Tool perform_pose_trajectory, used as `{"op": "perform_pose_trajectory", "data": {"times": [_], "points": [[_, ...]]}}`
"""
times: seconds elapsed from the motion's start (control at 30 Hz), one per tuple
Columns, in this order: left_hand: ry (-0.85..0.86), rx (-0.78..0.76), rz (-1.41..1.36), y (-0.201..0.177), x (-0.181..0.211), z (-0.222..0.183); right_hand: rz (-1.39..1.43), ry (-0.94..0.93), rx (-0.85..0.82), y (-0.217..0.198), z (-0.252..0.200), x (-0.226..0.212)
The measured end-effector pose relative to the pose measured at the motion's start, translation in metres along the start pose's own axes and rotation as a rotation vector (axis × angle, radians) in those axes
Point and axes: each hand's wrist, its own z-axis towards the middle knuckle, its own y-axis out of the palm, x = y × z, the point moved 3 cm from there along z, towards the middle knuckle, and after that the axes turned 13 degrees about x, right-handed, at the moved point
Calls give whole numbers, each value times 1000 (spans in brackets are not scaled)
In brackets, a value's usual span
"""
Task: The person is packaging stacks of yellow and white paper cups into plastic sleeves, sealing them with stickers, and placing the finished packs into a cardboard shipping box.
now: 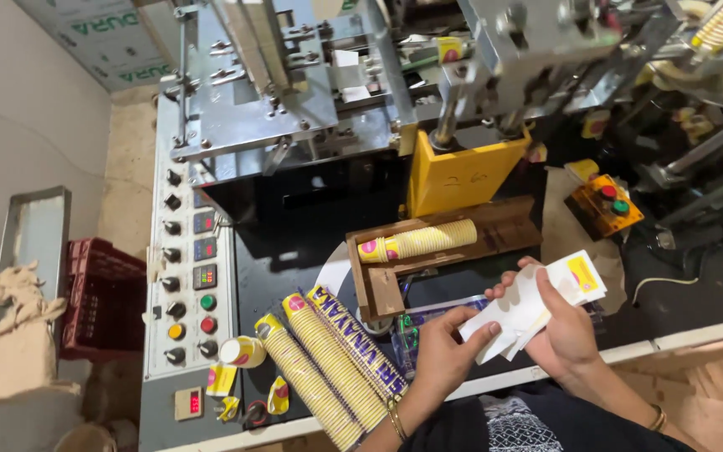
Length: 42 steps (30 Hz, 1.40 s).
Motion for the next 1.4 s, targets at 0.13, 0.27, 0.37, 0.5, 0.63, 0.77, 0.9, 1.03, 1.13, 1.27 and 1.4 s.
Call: {"op": "perform_pose_trajectory", "data": {"times": [0.13, 0.27, 0.37, 0.5, 0.63, 0.77, 0.9, 1.03, 1.13, 1.27, 1.4], "points": [[-10, 36, -163, 9, -13, 4, -66, 30, 66, 11, -7, -16], [-5, 154, -116, 11, -17, 13, -62, 27, 250, -6, -2, -36], [-46, 245, -52, 4, -18, 25, 44, 18, 173, -54, 17, -37], [39, 293, 471, -4, -5, 41, 174, 122, 104, -100, 30, -47], [76, 283, 757, 5, -35, 57, 221, 173, 110, -120, 30, -70], [74, 318, 884, 18, -46, 72, 305, 236, -5, -145, 38, -90], [35, 368, 950, 27, -48, 82, 289, 293, 28, -171, 51, -106], [-53, 345, 1038, 36, -42, 87, 318, 357, 32, -190, 68, -109], [-109, 311, 1022, 44, -42, 93, 271, 408, 77, -190, 77, -108], [-34, 254, 1022, 45, -56, 103, 143, 494, 150, -165, 82, -116], [-67, 265, 1055, 49, -54, 109, 257, 469, 15, -155, 95, -116]]}}
